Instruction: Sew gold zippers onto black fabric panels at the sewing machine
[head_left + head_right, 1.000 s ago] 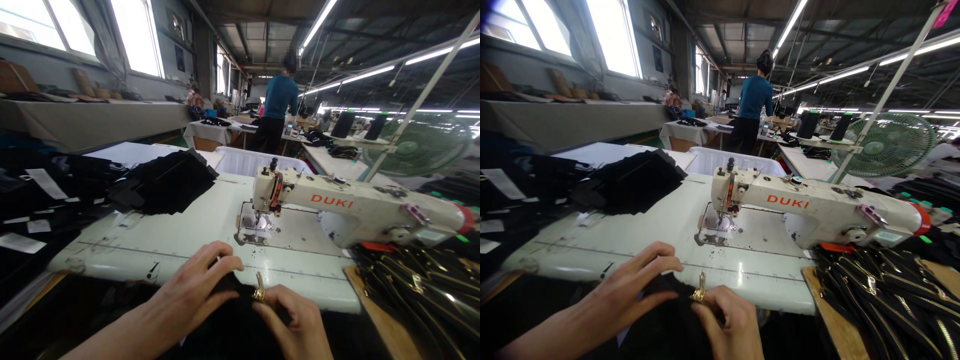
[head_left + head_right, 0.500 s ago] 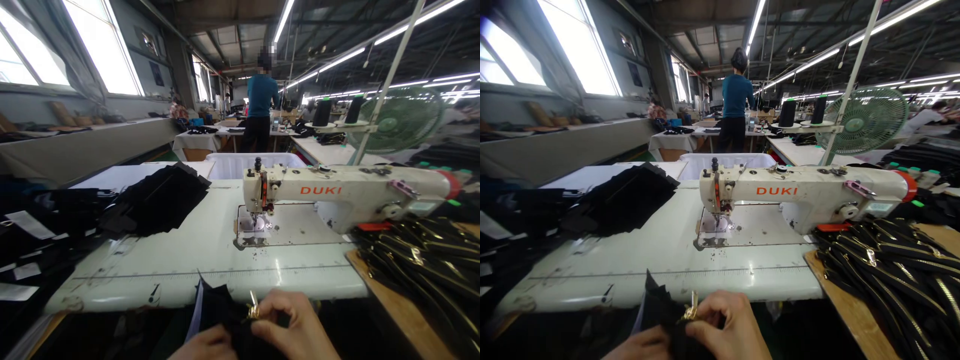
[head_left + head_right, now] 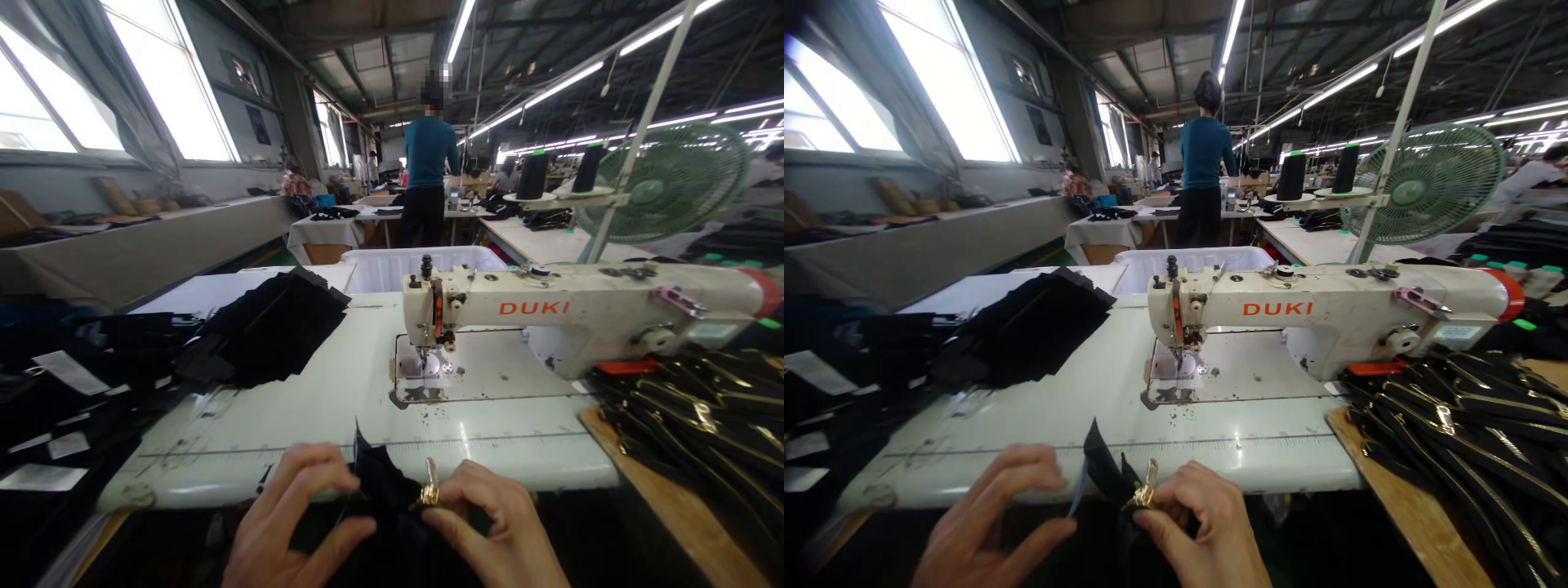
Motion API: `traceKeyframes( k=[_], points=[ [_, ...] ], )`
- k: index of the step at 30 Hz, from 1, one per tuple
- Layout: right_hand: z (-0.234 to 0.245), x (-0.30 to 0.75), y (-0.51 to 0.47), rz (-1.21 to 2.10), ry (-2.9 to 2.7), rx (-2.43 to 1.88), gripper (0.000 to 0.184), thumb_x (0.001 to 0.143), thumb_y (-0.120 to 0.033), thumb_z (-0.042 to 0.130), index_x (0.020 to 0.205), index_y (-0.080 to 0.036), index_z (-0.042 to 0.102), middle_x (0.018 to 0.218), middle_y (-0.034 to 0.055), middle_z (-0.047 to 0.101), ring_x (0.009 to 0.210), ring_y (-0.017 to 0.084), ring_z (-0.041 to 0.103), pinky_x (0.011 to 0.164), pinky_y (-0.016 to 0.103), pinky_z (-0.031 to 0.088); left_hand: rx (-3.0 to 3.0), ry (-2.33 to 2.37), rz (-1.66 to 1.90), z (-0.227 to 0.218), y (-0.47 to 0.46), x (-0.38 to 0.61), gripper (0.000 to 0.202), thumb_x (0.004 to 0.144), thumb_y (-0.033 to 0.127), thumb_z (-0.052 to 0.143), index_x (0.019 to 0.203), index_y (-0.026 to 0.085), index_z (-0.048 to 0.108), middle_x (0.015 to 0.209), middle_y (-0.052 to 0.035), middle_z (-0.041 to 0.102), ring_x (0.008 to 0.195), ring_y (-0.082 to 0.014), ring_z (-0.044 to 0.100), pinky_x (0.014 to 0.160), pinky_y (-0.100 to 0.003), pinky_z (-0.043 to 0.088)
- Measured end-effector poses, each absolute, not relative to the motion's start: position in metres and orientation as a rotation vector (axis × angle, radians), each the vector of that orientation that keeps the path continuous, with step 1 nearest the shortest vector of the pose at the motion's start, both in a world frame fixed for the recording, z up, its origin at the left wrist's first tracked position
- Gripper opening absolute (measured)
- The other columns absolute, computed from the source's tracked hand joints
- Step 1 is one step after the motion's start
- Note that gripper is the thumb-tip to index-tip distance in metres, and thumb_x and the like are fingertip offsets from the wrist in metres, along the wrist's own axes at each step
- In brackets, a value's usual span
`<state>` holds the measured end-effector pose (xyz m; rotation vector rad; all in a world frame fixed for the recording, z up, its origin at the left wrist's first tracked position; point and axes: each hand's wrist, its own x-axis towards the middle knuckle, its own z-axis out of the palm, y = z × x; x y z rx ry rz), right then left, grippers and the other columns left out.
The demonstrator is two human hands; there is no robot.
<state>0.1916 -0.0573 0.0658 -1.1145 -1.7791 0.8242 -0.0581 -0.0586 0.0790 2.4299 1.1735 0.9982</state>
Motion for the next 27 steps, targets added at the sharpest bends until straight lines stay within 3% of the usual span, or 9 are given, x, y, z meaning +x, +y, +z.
traceKeyframes(
  k=[3, 6, 8, 12, 15, 18, 21, 23, 27],
  points=[
    [0.07, 0.192, -0.055, 0.692, -1.881, -0.994, 0.021, 0.095, -0.033, 0.06, 0.078, -0.022, 0.067, 0.068, -0.002, 0.065, 0.062, 0.014, 0.062, 0.056, 0.021, 0.046, 2.231, 1.35, 1.162, 0.082, -0.045, -0.053, 0.023, 0.081, 0.03, 0.076, 0.096, 0.024, 0.059, 0.134, -0.0106, 0.053, 0.12, -0.0297, 0.054, 0.098, -0.044, 0.047],
    [0.07, 0.193, -0.054, 0.588, -1.966, -0.931, 0.021, 0.097, -0.031, 0.058, 0.079, -0.022, 0.065, 0.068, -0.0018, 0.065, 0.062, 0.014, 0.063, 0.056, 0.021, 0.048, 2.195, 1.097, 1.117, 0.082, -0.033, -0.044, 0.021, 0.082, 0.036, 0.076, 0.085, 0.022, 0.06, 0.126, -0.0107, 0.06, 0.125, -0.0316, 0.05, 0.106, -0.051, 0.038],
    [0.069, 0.193, -0.055, 0.56, -1.993, -0.923, 0.021, 0.098, -0.031, 0.057, 0.08, -0.022, 0.065, 0.068, -0.0013, 0.065, 0.062, 0.014, 0.063, 0.056, 0.021, 0.048, 2.151, 0.962, 1.07, 0.083, -0.029, -0.042, 0.021, 0.084, 0.035, 0.074, 0.078, 0.021, 0.059, 0.106, -0.0076, 0.068, 0.115, -0.0284, 0.058, 0.103, -0.047, 0.04],
    [0.067, 0.194, -0.058, 0.568, -1.989, -0.973, 0.022, 0.099, -0.031, 0.054, 0.082, -0.021, 0.064, 0.07, -0.0004, 0.064, 0.064, 0.015, 0.062, 0.057, 0.022, 0.048, 2.017, 0.97, 0.984, 0.085, -0.033, -0.044, 0.016, 0.086, 0.026, 0.071, 0.077, 0.021, 0.059, 0.081, 0.0, 0.067, 0.076, -0.0162, 0.064, 0.071, -0.027, 0.048],
    [0.066, 0.192, -0.058, 0.567, -1.987, -0.984, 0.024, 0.1, -0.031, 0.052, 0.081, -0.021, 0.064, 0.069, -0.0004, 0.062, 0.065, 0.015, 0.061, 0.057, 0.022, 0.047, 2.019, 1.031, 0.945, 0.083, -0.039, -0.046, 0.014, 0.082, 0.023, 0.074, 0.084, 0.022, 0.06, 0.087, 0.0016, 0.068, 0.08, -0.0158, 0.065, 0.075, -0.026, 0.047],
    [0.066, 0.188, -0.058, 0.561, -1.99, -0.952, 0.024, 0.1, -0.032, 0.052, 0.082, -0.021, 0.063, 0.069, -0.0002, 0.062, 0.064, 0.015, 0.061, 0.057, 0.023, 0.046, 1.946, 1.122, 0.917, 0.079, -0.041, -0.042, 0.033, 0.07, 0.024, 0.084, 0.088, 0.023, 0.056, 0.098, -0.0001, 0.07, 0.089, -0.0195, 0.066, 0.08, -0.029, 0.048],
    [0.064, 0.185, -0.057, 0.564, -2.013, -0.94, 0.025, 0.102, -0.032, 0.05, 0.084, -0.021, 0.063, 0.069, 0.0003, 0.063, 0.064, 0.015, 0.06, 0.058, 0.024, 0.046, 1.828, 1.176, 0.832, 0.079, -0.038, -0.036, 0.044, 0.066, 0.022, 0.086, 0.101, 0.023, 0.059, 0.091, 0.0006, 0.072, 0.083, -0.0192, 0.067, 0.077, -0.029, 0.05],
    [0.062, 0.184, -0.057, 0.549, -2.03, -0.929, 0.025, 0.102, -0.031, 0.049, 0.084, -0.021, 0.063, 0.069, 0.0006, 0.063, 0.064, 0.015, 0.059, 0.058, 0.024, 0.046, 1.824, 1.112, 0.769, 0.081, -0.035, -0.033, 0.039, 0.069, 0.021, 0.084, 0.104, 0.024, 0.067, 0.085, 0.0013, 0.072, 0.079, -0.0182, 0.067, 0.076, -0.028, 0.05],
    [0.061, 0.185, -0.055, 0.56, -2.03, -0.885, 0.022, 0.102, -0.03, 0.05, 0.084, -0.021, 0.061, 0.07, -0.0002, 0.063, 0.065, 0.015, 0.059, 0.059, 0.023, 0.044, 1.853, 1.004, 0.759, 0.085, -0.031, -0.03, 0.017, 0.073, 0.016, 0.081, 0.087, 0.024, 0.077, 0.08, 0.0005, 0.072, 0.074, -0.0165, 0.067, 0.07, -0.024, 0.049]
  ],
)
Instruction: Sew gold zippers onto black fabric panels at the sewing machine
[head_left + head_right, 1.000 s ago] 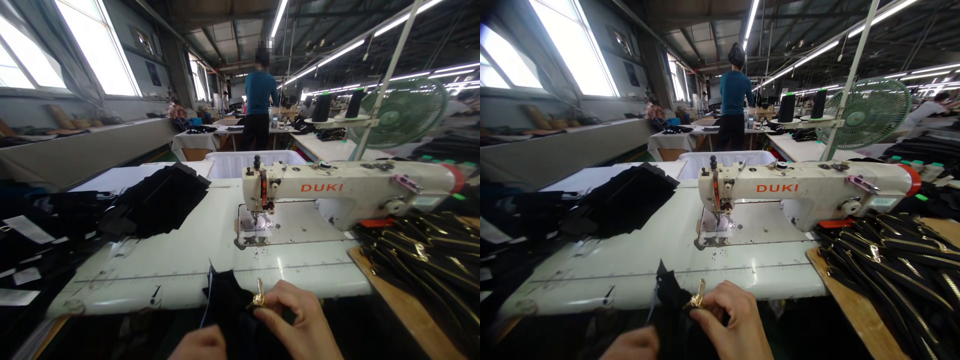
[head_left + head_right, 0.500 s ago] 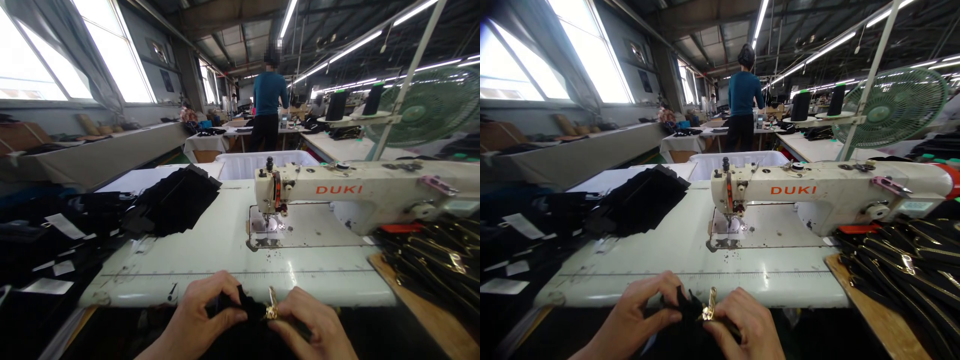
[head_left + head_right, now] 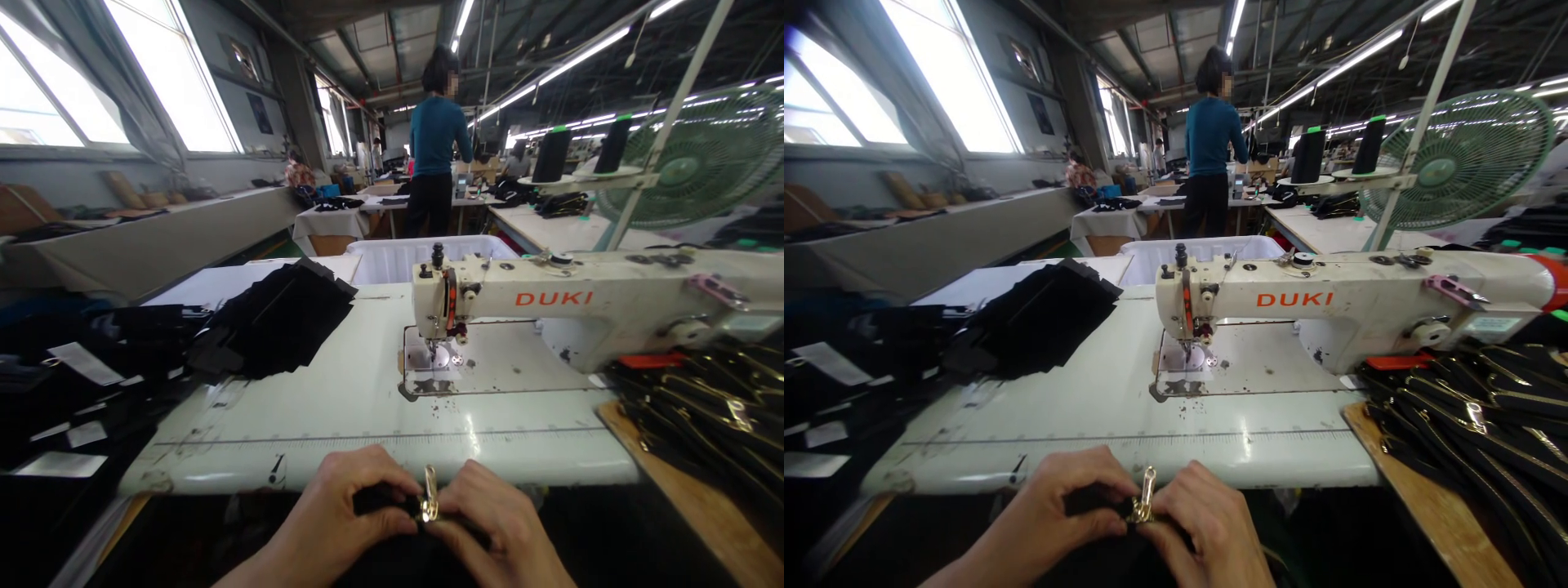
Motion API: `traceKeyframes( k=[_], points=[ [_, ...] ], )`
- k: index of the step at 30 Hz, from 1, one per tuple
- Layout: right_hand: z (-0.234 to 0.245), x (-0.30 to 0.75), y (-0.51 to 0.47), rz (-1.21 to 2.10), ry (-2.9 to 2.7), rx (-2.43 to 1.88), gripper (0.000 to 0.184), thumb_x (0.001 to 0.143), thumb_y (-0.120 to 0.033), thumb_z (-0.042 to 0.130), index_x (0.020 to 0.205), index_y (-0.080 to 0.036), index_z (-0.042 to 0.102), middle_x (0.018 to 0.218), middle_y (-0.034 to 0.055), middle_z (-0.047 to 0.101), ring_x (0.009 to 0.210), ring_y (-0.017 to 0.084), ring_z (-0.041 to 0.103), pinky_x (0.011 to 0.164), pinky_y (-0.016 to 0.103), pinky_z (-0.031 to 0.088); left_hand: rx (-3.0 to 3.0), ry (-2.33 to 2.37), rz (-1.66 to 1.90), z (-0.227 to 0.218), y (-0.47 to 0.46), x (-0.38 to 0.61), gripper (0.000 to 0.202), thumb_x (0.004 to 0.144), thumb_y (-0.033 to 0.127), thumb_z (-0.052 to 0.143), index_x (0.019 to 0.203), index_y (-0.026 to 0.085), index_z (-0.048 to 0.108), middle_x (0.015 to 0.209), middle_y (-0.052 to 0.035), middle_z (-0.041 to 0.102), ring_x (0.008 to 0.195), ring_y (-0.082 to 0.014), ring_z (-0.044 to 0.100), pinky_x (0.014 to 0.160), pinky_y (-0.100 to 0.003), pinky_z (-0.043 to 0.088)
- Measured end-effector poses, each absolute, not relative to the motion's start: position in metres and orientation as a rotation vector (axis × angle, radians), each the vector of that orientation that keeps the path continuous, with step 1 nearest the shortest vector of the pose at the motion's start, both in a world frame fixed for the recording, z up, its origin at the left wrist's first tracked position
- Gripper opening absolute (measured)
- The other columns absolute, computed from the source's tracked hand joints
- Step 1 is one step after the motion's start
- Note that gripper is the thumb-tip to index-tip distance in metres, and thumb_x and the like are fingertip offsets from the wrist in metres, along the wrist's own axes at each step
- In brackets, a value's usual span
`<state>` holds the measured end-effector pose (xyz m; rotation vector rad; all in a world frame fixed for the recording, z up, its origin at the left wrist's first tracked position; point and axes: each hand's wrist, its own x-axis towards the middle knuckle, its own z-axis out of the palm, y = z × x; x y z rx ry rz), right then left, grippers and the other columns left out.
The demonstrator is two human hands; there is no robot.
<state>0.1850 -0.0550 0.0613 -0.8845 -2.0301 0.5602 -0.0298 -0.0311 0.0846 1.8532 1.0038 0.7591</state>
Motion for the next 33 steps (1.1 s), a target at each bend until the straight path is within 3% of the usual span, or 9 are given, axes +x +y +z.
traceKeyframes(
  k=[3, 6, 10, 13, 16, 22, 27, 31, 33],
  points=[
    [0.063, 0.186, -0.055, 0.625, -2.007, -0.892, 0.018, 0.101, -0.028, 0.052, 0.086, -0.021, 0.061, 0.073, -0.0011, 0.063, 0.068, 0.014, 0.06, 0.062, 0.022, 0.045, 1.865, 1.018, 0.8, 0.085, -0.032, -0.029, 0.017, 0.074, 0.011, 0.079, 0.085, 0.024, 0.077, 0.078, 0.0012, 0.072, 0.072, -0.0149, 0.067, 0.068, -0.022, 0.048],
    [0.062, 0.185, -0.056, 0.79, -1.92, -1.0, 0.007, 0.091, -0.027, 0.066, 0.088, -0.023, 0.061, 0.074, -0.0034, 0.063, 0.066, 0.013, 0.06, 0.061, 0.019, 0.046, 1.892, 1.026, 0.835, 0.085, -0.033, -0.028, 0.012, 0.078, 0.013, 0.076, 0.084, 0.023, 0.076, 0.078, 0.0007, 0.072, 0.07, -0.0148, 0.067, 0.067, -0.022, 0.049],
    [0.055, 0.179, -0.057, 0.952, -1.726, -1.075, 0.032, 0.076, -0.03, 0.081, 0.102, -0.023, 0.063, 0.076, -0.0049, 0.064, 0.062, 0.012, 0.058, 0.061, 0.018, 0.048, 1.944, 1.026, 0.844, 0.085, -0.035, -0.027, 0.009, 0.081, 0.016, 0.074, 0.085, 0.024, 0.076, 0.079, 0.0004, 0.072, 0.071, -0.0152, 0.068, 0.068, -0.023, 0.05],
    [0.05, 0.176, -0.055, 0.954, -1.716, -1.031, 0.016, 0.084, -0.036, 0.074, 0.085, -0.022, 0.067, 0.072, -0.0029, 0.064, 0.064, 0.013, 0.059, 0.061, 0.019, 0.045, 1.979, 1.046, 0.827, 0.085, -0.036, -0.027, 0.008, 0.082, 0.018, 0.073, 0.086, 0.024, 0.075, 0.08, 0.0008, 0.073, 0.072, -0.0151, 0.068, 0.068, -0.022, 0.049],
    [0.05, 0.176, -0.053, 1.01, -1.708, -1.029, 0.026, 0.086, -0.042, 0.072, 0.073, -0.02, 0.065, 0.069, -0.0028, 0.064, 0.063, 0.013, 0.059, 0.06, 0.02, 0.043, 1.959, 1.134, 0.806, 0.085, -0.036, -0.029, 0.004, 0.079, 0.022, 0.077, 0.081, 0.024, 0.074, 0.075, 0.0029, 0.072, 0.068, -0.0144, 0.067, 0.066, -0.022, 0.047],
    [0.051, 0.173, -0.05, 0.987, -1.751, -0.992, 0.026, 0.09, -0.043, 0.067, 0.075, -0.021, 0.064, 0.068, -0.0041, 0.061, 0.063, 0.012, 0.058, 0.059, 0.02, 0.042, 1.835, 1.177, 0.653, 0.094, -0.034, -0.032, 0.005, 0.083, 0.021, 0.074, 0.085, 0.025, 0.073, 0.079, 0.0056, 0.073, 0.074, -0.0135, 0.067, 0.073, -0.021, 0.046],
    [0.042, 0.17, -0.051, 0.84, -1.853, -1.003, 0.021, 0.092, -0.038, 0.063, 0.08, -0.021, 0.059, 0.07, -0.0039, 0.057, 0.063, 0.013, 0.057, 0.059, 0.02, 0.043, 1.864, 1.174, 0.836, 0.084, -0.039, -0.032, 0.016, 0.081, 0.014, 0.072, 0.088, 0.023, 0.06, 0.079, 0.0058, 0.069, 0.072, -0.013, 0.066, 0.071, -0.02, 0.049],
    [0.033, 0.17, -0.053, 0.653, -1.815, -0.994, 0.018, 0.093, -0.035, 0.063, 0.082, -0.021, 0.058, 0.07, -0.003, 0.06, 0.06, 0.013, 0.059, 0.057, 0.02, 0.046, 1.93, 1.063, 1.026, 0.07, -0.041, -0.039, 0.034, 0.084, 0.013, 0.071, 0.11, 0.029, 0.055, 0.097, 0.0043, 0.069, 0.092, -0.0146, 0.067, 0.087, -0.023, 0.05],
    [0.032, 0.169, -0.054, 0.591, -1.813, -0.981, 0.018, 0.092, -0.032, 0.063, 0.08, -0.021, 0.057, 0.069, -0.0029, 0.06, 0.058, 0.013, 0.06, 0.055, 0.02, 0.046, 1.994, 1.034, 1.151, 0.067, -0.041, -0.043, 0.032, 0.085, 0.015, 0.072, 0.109, 0.029, 0.056, 0.111, 0.0002, 0.065, 0.107, -0.0186, 0.062, 0.096, -0.028, 0.048]
  ],
)
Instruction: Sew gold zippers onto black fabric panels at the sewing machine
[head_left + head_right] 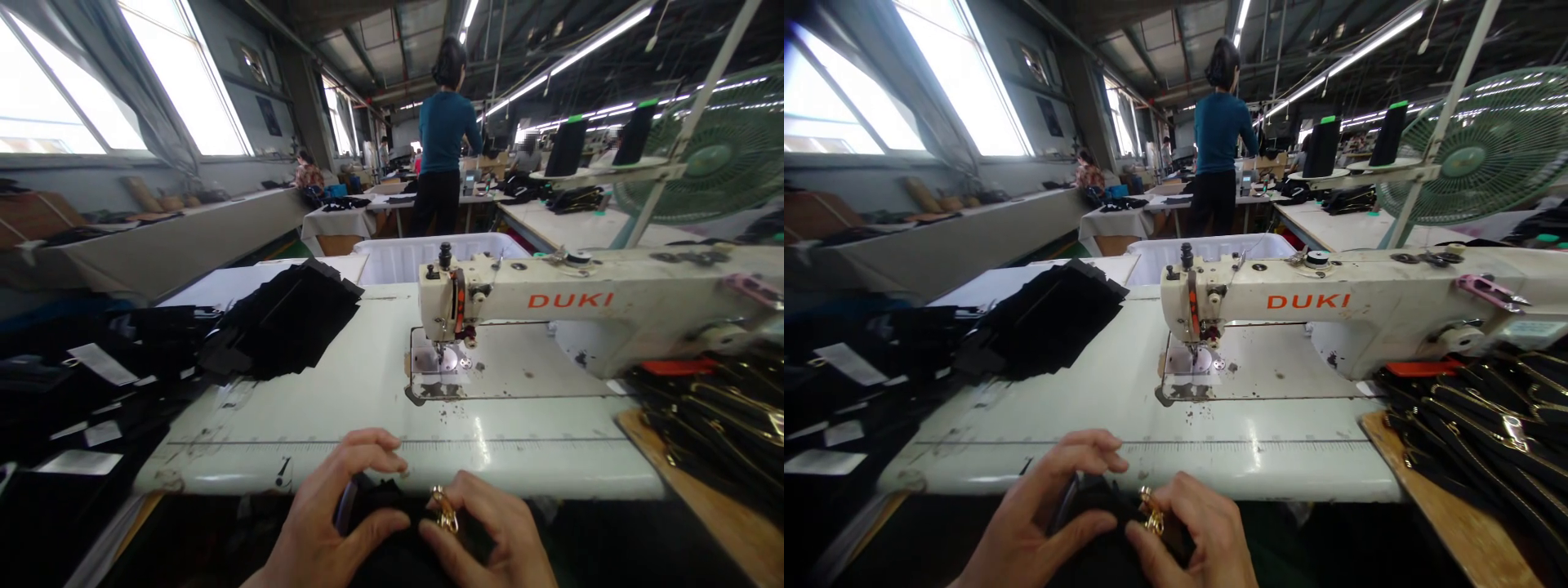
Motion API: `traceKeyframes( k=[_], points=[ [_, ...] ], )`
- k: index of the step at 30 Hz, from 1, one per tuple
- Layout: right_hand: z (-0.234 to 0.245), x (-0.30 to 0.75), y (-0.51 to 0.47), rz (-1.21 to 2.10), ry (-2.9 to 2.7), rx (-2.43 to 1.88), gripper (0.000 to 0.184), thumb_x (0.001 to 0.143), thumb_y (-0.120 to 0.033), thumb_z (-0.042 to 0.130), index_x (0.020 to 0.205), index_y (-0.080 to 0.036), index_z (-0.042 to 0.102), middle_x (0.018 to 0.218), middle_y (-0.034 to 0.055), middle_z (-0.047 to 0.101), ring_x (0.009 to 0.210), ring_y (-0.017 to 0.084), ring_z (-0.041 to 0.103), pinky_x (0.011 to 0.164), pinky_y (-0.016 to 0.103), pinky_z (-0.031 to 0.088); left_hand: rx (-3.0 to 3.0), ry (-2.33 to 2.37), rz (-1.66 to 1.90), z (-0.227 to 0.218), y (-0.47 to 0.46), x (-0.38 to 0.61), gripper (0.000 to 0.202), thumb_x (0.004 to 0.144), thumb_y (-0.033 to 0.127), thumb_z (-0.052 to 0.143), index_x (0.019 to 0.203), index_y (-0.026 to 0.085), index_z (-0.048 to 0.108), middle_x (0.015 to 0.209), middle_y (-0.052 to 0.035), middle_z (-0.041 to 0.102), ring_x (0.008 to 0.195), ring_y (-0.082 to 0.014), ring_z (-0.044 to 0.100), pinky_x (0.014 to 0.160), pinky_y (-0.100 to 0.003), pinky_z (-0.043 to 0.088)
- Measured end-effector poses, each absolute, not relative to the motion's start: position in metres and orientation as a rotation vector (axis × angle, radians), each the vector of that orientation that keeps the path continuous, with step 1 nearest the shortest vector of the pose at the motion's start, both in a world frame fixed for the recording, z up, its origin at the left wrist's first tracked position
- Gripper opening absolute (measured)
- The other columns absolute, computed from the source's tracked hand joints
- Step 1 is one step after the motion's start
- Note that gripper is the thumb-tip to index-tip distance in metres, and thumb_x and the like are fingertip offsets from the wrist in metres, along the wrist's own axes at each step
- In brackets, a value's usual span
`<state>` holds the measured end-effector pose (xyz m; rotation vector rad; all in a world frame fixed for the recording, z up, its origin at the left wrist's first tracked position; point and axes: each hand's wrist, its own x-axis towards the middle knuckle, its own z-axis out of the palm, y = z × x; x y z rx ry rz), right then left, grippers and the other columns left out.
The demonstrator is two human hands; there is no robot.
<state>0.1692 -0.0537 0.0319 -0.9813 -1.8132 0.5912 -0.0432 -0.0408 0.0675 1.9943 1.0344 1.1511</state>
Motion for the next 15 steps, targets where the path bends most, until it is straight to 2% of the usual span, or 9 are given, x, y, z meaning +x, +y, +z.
traceKeyframes(
  k=[3, 7, 15],
  points=[
    [0.034, 0.169, -0.053, 0.561, -1.818, -0.958, 0.016, 0.089, -0.028, 0.065, 0.078, -0.021, 0.056, 0.067, -0.0031, 0.06, 0.056, 0.013, 0.059, 0.053, 0.02, 0.045, 2.099, 1.032, 1.245, 0.068, -0.04, -0.047, 0.018, 0.087, 0.014, 0.07, 0.097, 0.025, 0.06, 0.119, -0.004, 0.057, 0.107, -0.0201, 0.061, 0.095, -0.03, 0.049],
    [0.039, 0.169, -0.052, 0.577, -1.847, -0.934, 0.012, 0.088, -0.021, 0.065, 0.079, -0.02, 0.056, 0.066, -0.0034, 0.058, 0.055, 0.012, 0.058, 0.053, 0.02, 0.044, 2.237, 1.057, 1.219, 0.071, -0.041, -0.049, 0.014, 0.087, 0.012, 0.07, 0.094, 0.023, 0.064, 0.114, -0.0047, 0.053, 0.103, -0.0189, 0.061, 0.091, -0.027, 0.05],
    [0.044, 0.169, -0.053, 0.415, -1.839, -0.847, 0.009, 0.087, -0.012, 0.063, 0.085, -0.018, 0.057, 0.065, -0.0021, 0.058, 0.053, 0.012, 0.055, 0.051, 0.021, 0.044, 2.083, 1.185, 1.062, 0.074, -0.042, -0.047, 0.01, 0.091, 0.017, 0.062, 0.086, 0.025, 0.064, 0.114, -0.0014, 0.062, 0.104, -0.0168, 0.062, 0.091, -0.023, 0.045]
  ],
)
